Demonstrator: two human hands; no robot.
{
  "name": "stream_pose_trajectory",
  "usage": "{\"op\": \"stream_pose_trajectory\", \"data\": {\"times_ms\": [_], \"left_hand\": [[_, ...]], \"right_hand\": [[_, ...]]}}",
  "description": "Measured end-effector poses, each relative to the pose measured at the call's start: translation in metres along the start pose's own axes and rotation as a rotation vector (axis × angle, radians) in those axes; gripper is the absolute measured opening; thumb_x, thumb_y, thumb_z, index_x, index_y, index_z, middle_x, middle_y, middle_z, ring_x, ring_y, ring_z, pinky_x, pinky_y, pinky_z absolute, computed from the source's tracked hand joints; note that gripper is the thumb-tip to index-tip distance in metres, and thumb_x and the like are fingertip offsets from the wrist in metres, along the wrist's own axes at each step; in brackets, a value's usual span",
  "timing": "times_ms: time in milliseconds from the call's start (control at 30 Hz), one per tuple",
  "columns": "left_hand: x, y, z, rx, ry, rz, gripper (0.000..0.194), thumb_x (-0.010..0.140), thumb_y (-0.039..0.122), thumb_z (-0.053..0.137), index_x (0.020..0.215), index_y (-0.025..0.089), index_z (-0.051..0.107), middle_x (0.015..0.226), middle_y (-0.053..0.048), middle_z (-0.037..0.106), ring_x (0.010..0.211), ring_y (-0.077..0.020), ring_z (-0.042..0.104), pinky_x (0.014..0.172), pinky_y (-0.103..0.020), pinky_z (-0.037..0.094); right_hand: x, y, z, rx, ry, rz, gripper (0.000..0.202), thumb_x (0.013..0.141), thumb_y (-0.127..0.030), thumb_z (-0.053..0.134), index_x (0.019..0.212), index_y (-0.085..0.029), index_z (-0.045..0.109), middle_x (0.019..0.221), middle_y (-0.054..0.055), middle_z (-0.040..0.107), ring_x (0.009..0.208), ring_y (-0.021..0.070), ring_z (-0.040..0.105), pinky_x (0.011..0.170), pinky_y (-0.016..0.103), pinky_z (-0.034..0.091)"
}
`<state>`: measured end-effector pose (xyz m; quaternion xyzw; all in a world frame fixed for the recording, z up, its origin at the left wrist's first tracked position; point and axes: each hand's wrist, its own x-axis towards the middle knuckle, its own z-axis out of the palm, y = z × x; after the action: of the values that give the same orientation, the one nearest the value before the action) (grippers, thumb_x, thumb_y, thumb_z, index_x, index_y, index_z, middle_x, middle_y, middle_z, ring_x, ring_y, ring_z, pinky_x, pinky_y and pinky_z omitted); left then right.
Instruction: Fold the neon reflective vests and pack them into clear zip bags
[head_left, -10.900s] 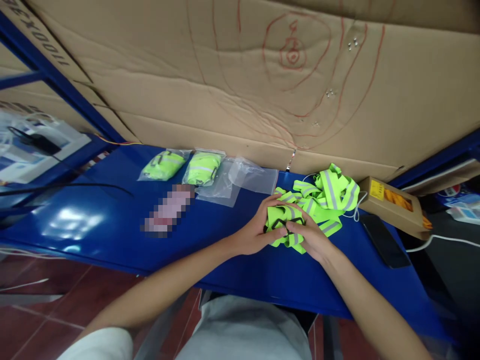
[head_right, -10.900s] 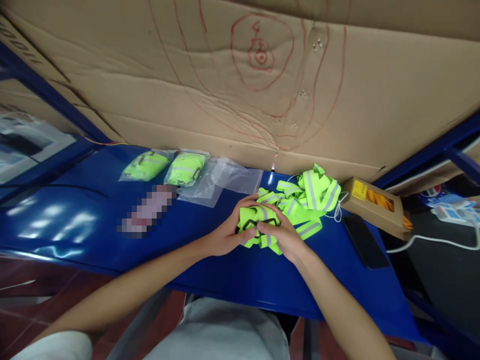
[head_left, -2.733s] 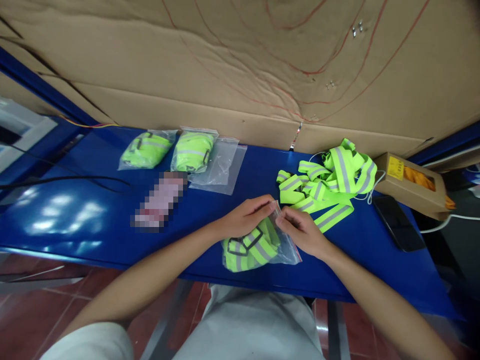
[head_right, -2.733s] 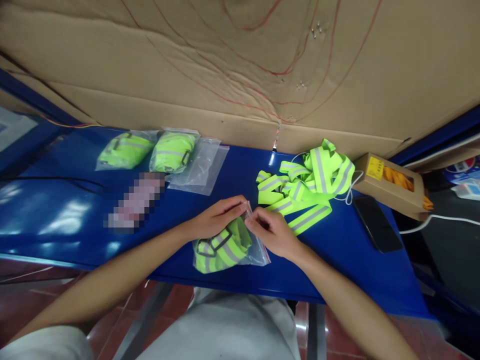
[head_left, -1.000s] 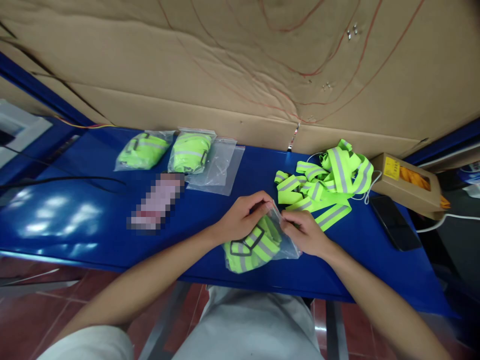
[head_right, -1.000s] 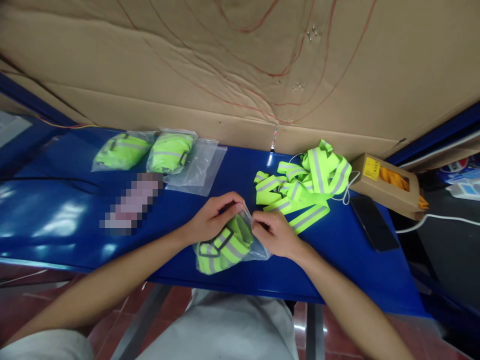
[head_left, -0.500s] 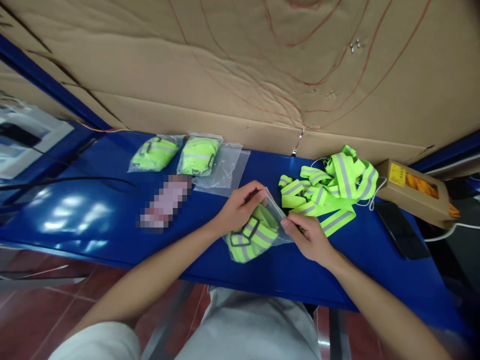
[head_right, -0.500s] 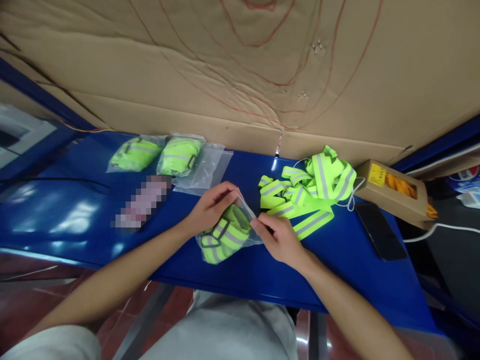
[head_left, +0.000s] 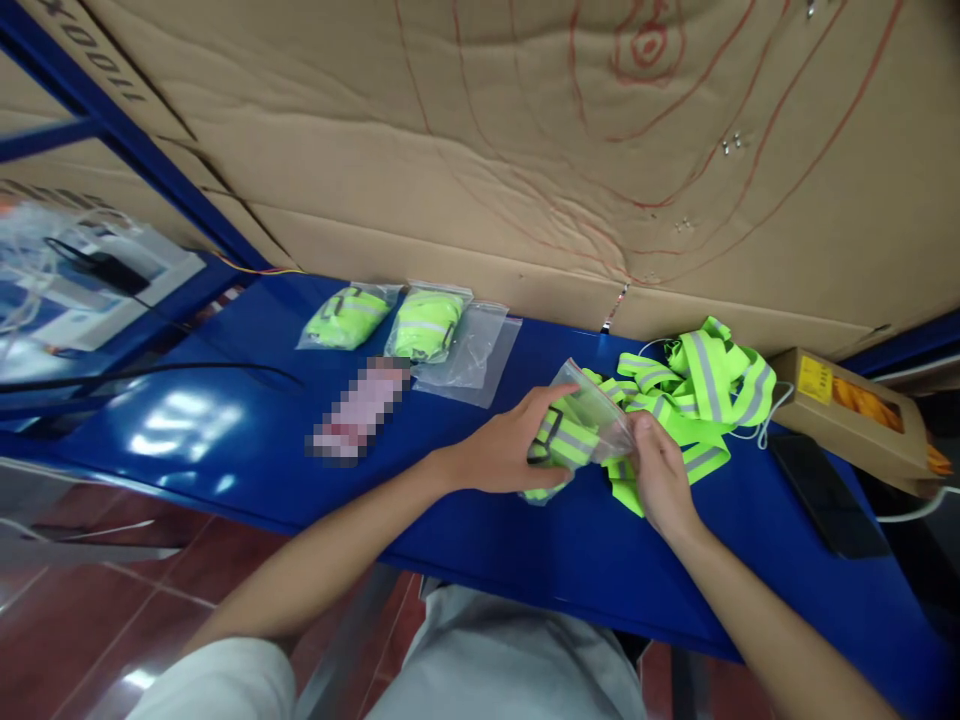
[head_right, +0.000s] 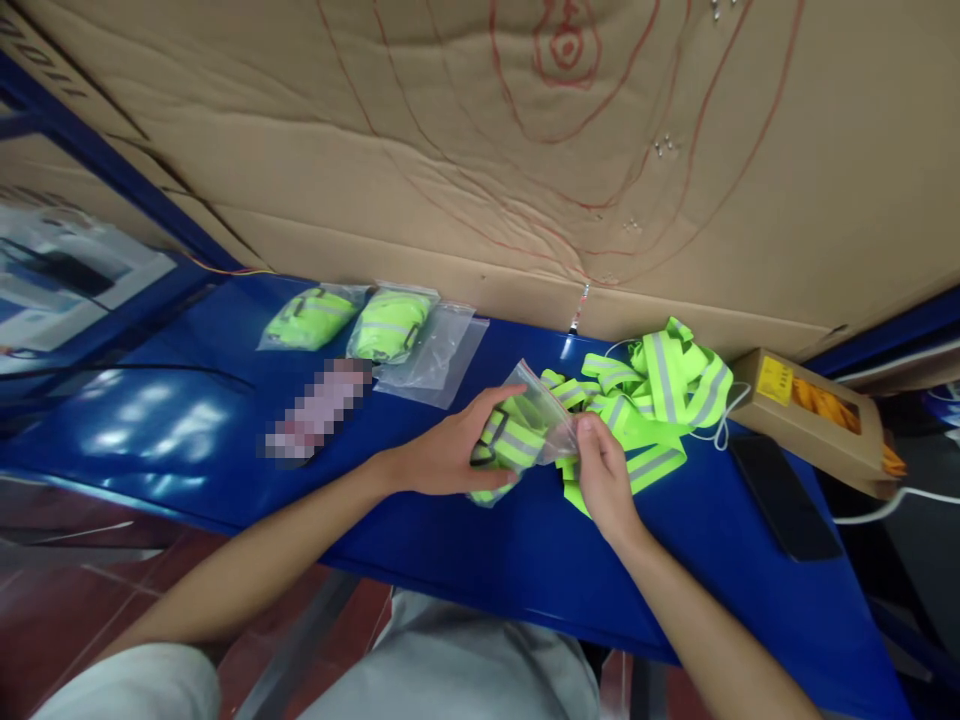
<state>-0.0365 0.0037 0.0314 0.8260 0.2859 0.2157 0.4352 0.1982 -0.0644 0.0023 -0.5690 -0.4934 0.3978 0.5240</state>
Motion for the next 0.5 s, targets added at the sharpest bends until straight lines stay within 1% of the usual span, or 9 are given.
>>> {"op": "stream_pose_trajectory", "data": {"times_ms": [67, 100, 167, 233, 300, 333, 367, 433, 500], "left_hand": [[0.001, -0.005, -0.003, 0.006, 0.08, -0.011, 0.099, 0.081, 0.034, 0.081, 0.161, 0.025, 0.022, 0.163, -0.016, 0.037, 0.142, -0.0312, 0.052, 0.116, -0.043, 0.046], [0.002, -0.008, -0.007, 0.024, 0.137, -0.016, 0.098, 0.08, 0.034, 0.081, 0.16, 0.025, 0.023, 0.162, -0.017, 0.037, 0.14, -0.0313, 0.053, 0.115, -0.043, 0.047], [0.005, -0.013, -0.021, 0.089, 0.281, -0.039, 0.093, 0.08, 0.036, 0.081, 0.154, 0.021, 0.028, 0.155, -0.018, 0.044, 0.134, -0.0317, 0.055, 0.111, -0.043, 0.048], [0.009, -0.018, -0.044, 0.169, 0.438, -0.099, 0.085, 0.079, 0.037, 0.08, 0.147, 0.017, 0.032, 0.138, -0.016, 0.053, 0.123, -0.0299, 0.06, 0.104, -0.043, 0.051], [0.012, -0.023, -0.076, 0.25, 0.564, -0.181, 0.083, 0.077, 0.037, 0.081, 0.141, 0.016, 0.034, 0.122, -0.011, 0.057, 0.112, -0.0268, 0.062, 0.096, -0.039, 0.052], [0.013, -0.027, -0.095, 0.296, 0.587, -0.222, 0.084, 0.075, 0.038, 0.082, 0.14, 0.016, 0.034, 0.118, -0.009, 0.057, 0.107, -0.0255, 0.062, 0.094, -0.038, 0.053], [0.013, -0.032, -0.116, 0.338, 0.595, -0.265, 0.085, 0.073, 0.041, 0.083, 0.139, 0.015, 0.035, 0.113, -0.008, 0.057, 0.1, -0.0242, 0.063, 0.09, -0.038, 0.053], [0.009, -0.046, -0.16, 0.443, 0.56, -0.375, 0.089, 0.072, 0.049, 0.083, 0.141, 0.016, 0.038, 0.106, -0.005, 0.058, 0.09, -0.0222, 0.062, 0.086, -0.038, 0.054], [0.002, -0.063, -0.199, 0.52, 0.536, -0.464, 0.085, 0.074, 0.052, 0.081, 0.142, 0.016, 0.044, 0.104, -0.006, 0.061, 0.094, -0.0245, 0.063, 0.089, -0.04, 0.054]], "right_hand": [[-0.001, -0.002, 0.001, 0.041, -0.036, -0.005, 0.038, 0.105, -0.058, 0.049, 0.108, -0.024, 0.065, 0.095, 0.004, 0.067, 0.078, 0.0176, 0.064, 0.074, 0.032, 0.055], [-0.001, -0.003, 0.002, 0.047, -0.059, -0.021, 0.037, 0.105, -0.057, 0.05, 0.112, -0.024, 0.065, 0.097, 0.005, 0.068, 0.08, 0.0181, 0.065, 0.075, 0.033, 0.056], [-0.003, -0.006, 0.005, 0.021, -0.1, -0.062, 0.034, 0.105, -0.053, 0.052, 0.113, -0.023, 0.066, 0.098, 0.006, 0.07, 0.083, 0.0185, 0.067, 0.074, 0.032, 0.057], [-0.005, -0.007, 0.007, -0.046, -0.128, -0.094, 0.032, 0.105, -0.051, 0.053, 0.11, -0.023, 0.067, 0.097, 0.006, 0.071, 0.085, 0.0181, 0.068, 0.074, 0.031, 0.057], [-0.007, -0.005, 0.008, -0.119, -0.149, -0.112, 0.031, 0.105, -0.05, 0.054, 0.109, -0.023, 0.068, 0.096, 0.006, 0.072, 0.085, 0.0179, 0.069, 0.076, 0.031, 0.057], [-0.007, -0.004, 0.009, -0.15, -0.163, -0.121, 0.03, 0.105, -0.049, 0.054, 0.109, -0.023, 0.069, 0.097, 0.006, 0.073, 0.087, 0.0182, 0.07, 0.079, 0.031, 0.058], [-0.008, -0.003, 0.009, -0.18, -0.179, -0.133, 0.029, 0.105, -0.049, 0.054, 0.109, -0.024, 0.069, 0.099, 0.006, 0.074, 0.09, 0.0186, 0.071, 0.082, 0.032, 0.058], [-0.008, 0.0, 0.009, -0.232, -0.211, -0.156, 0.028, 0.106, -0.047, 0.054, 0.11, -0.024, 0.07, 0.103, 0.006, 0.075, 0.095, 0.0193, 0.073, 0.086, 0.032, 0.058], [-0.008, 0.001, 0.009, -0.268, -0.231, -0.173, 0.027, 0.106, -0.046, 0.054, 0.11, -0.025, 0.07, 0.106, 0.006, 0.076, 0.097, 0.0195, 0.073, 0.087, 0.032, 0.057]]}}
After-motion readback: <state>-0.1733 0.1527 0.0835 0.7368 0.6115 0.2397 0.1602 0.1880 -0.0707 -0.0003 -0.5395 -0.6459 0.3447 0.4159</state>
